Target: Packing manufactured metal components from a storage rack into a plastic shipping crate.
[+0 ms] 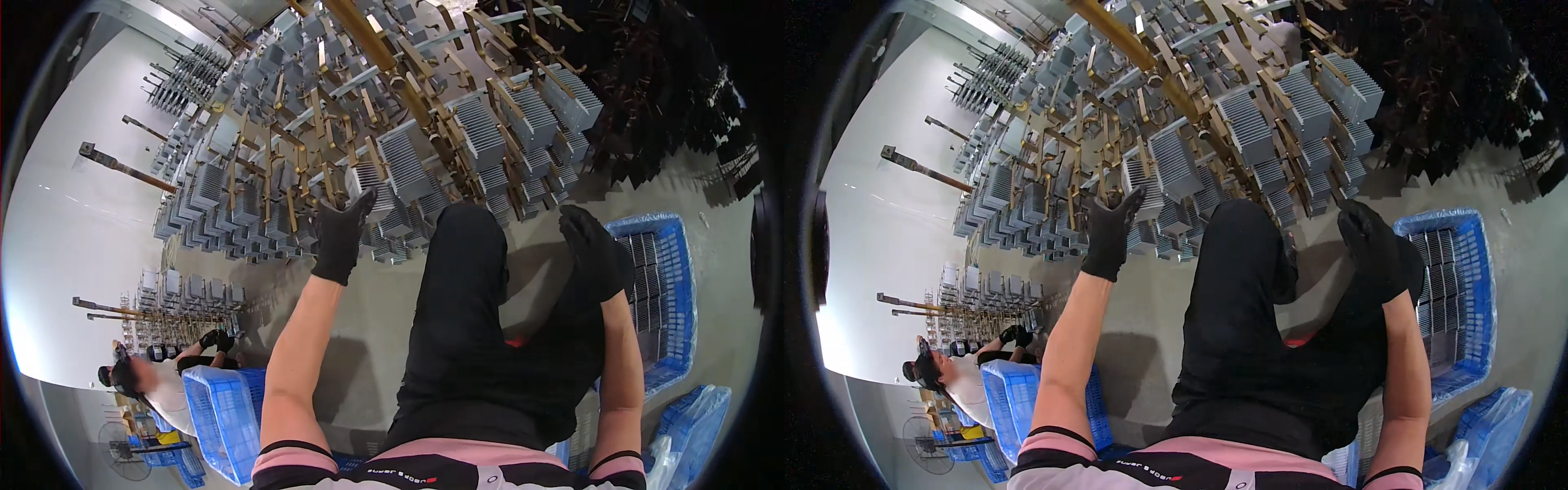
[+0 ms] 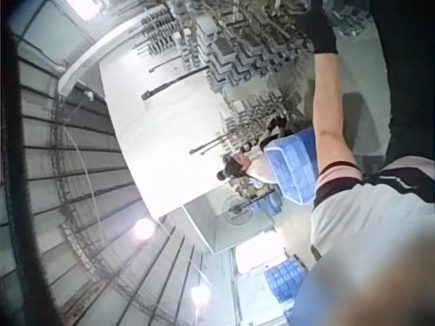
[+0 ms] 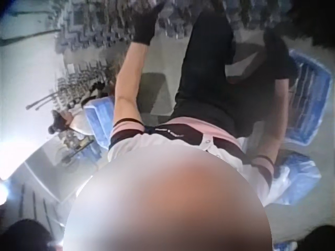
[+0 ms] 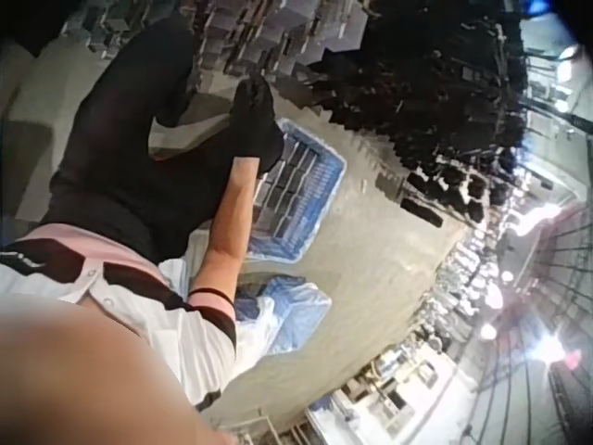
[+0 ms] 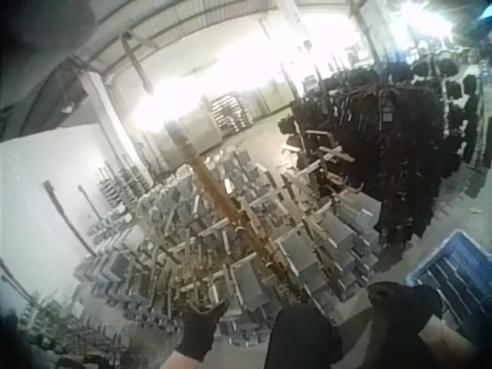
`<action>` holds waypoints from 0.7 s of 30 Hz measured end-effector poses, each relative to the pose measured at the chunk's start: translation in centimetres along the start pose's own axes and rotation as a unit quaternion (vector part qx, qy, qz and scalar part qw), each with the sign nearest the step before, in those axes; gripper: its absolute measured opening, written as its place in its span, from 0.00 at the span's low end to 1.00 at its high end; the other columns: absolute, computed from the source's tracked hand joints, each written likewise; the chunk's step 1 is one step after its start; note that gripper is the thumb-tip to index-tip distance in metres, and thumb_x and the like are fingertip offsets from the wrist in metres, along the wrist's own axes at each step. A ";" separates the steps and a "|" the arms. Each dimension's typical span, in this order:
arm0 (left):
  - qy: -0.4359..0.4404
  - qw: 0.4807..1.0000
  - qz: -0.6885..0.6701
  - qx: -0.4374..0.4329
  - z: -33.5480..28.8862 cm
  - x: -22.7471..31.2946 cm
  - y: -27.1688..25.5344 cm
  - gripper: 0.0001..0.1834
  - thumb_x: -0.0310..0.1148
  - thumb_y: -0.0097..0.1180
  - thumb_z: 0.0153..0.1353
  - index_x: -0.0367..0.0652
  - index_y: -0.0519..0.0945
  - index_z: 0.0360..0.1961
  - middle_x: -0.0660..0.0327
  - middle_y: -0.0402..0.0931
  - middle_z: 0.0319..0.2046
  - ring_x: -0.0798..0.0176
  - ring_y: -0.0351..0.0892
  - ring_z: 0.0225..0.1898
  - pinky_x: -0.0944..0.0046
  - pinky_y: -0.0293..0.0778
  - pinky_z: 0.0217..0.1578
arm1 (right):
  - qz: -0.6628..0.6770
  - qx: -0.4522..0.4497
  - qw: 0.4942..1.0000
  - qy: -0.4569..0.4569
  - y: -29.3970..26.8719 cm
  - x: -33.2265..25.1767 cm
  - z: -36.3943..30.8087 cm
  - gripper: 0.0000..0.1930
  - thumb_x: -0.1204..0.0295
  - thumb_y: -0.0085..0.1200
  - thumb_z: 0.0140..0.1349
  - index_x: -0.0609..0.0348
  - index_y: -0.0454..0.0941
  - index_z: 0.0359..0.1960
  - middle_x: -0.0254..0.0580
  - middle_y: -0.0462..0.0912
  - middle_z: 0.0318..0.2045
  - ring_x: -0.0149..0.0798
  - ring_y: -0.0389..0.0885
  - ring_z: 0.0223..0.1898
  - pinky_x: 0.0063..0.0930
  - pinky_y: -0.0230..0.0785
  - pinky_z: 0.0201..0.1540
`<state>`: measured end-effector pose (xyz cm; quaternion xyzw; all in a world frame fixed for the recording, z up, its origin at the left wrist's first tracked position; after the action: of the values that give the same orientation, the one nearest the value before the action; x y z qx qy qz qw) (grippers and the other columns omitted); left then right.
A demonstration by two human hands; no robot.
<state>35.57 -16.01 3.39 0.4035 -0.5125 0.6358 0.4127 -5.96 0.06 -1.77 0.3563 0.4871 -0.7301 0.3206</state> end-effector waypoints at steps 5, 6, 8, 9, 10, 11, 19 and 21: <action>-0.175 0.970 -0.162 -0.042 -0.8 -2.2 0.0 0.11 0.29 0.67 0.59 0.39 0.78 0.39 0.64 0.80 0.34 0.72 0.74 0.26 0.68 0.68 0.24 | -0.037 0.026 0.997 -0.067 -0.8 0.5 -0.5 0.16 0.70 0.55 0.68 0.65 0.77 0.54 0.47 0.83 0.44 0.39 0.82 0.43 0.30 0.72 0.47; -0.125 0.984 -0.102 -0.075 -0.2 -2.9 -1.4 0.13 0.29 0.66 0.60 0.40 0.77 0.44 0.63 0.79 0.37 0.71 0.75 0.27 0.67 0.70 0.25 | -0.037 0.027 0.996 -0.072 -0.8 0.1 -0.4 0.16 0.70 0.55 0.69 0.65 0.77 0.54 0.46 0.83 0.44 0.38 0.81 0.43 0.30 0.72 0.47; -0.026 0.989 0.016 -0.145 0.3 -2.7 -2.0 0.19 0.28 0.64 0.61 0.41 0.75 0.53 0.60 0.77 0.44 0.68 0.77 0.30 0.65 0.75 0.28 | -0.021 0.013 0.997 -0.067 -0.5 0.5 -0.4 0.16 0.73 0.54 0.66 0.64 0.77 0.54 0.47 0.82 0.47 0.41 0.81 0.46 0.30 0.73 0.48; -0.025 0.989 0.013 -0.149 0.1 -2.5 -1.5 0.19 0.28 0.64 0.61 0.41 0.75 0.53 0.60 0.77 0.44 0.68 0.77 0.30 0.65 0.75 0.28 | -0.007 -0.002 0.998 -0.057 -0.4 1.1 -0.4 0.17 0.77 0.54 0.64 0.62 0.77 0.55 0.49 0.81 0.51 0.44 0.81 0.48 0.31 0.74 0.49; -0.073 0.988 -0.048 -0.130 -0.2 -2.9 -1.2 0.21 0.28 0.61 0.63 0.42 0.73 0.57 0.59 0.75 0.46 0.66 0.78 0.32 0.64 0.77 0.29 | 0.007 -0.018 0.999 -0.048 -0.4 1.5 -0.5 0.19 0.80 0.53 0.61 0.61 0.77 0.55 0.50 0.79 0.54 0.47 0.81 0.51 0.32 0.75 0.50; -0.121 0.981 -0.107 -0.111 -0.6 -2.5 -0.6 0.23 0.28 0.59 0.65 0.43 0.71 0.61 0.58 0.74 0.48 0.64 0.79 0.35 0.63 0.79 0.31 | 0.005 -0.015 0.999 -0.047 -0.4 1.6 -0.4 0.19 0.80 0.53 0.61 0.61 0.77 0.55 0.50 0.79 0.54 0.47 0.81 0.51 0.32 0.75 0.50; 0.080 0.992 0.024 -0.091 -5.0 -0.9 -3.2 0.26 0.29 0.40 0.72 0.42 0.63 0.70 0.50 0.68 0.53 0.50 0.75 0.55 0.56 0.87 0.37 | 0.076 -0.002 0.996 0.051 -0.4 0.1 -0.4 0.15 0.74 0.51 0.67 0.64 0.77 0.54 0.53 0.82 0.49 0.46 0.83 0.44 0.31 0.74 0.46; 0.244 0.951 0.176 -0.065 -9.3 2.4 -2.7 0.26 0.26 0.41 0.69 0.38 0.64 0.69 0.47 0.66 0.52 0.47 0.73 0.53 0.57 0.87 0.39 | -0.113 0.011 0.991 -0.069 -2.0 -4.9 -1.0 0.14 0.72 0.54 0.68 0.64 0.78 0.52 0.46 0.82 0.43 0.38 0.81 0.42 0.30 0.74 0.44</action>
<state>36.48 -6.24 5.12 0.1115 -0.4992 0.7426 0.4324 -4.73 2.21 3.04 0.2511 0.4927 -0.7899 0.2650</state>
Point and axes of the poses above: each hand's wrist, its own z-axis towards the middle knuckle, its own y-axis out of the palm, x = y × z, the point moved 7 cm from there along z, towards the middle knuckle
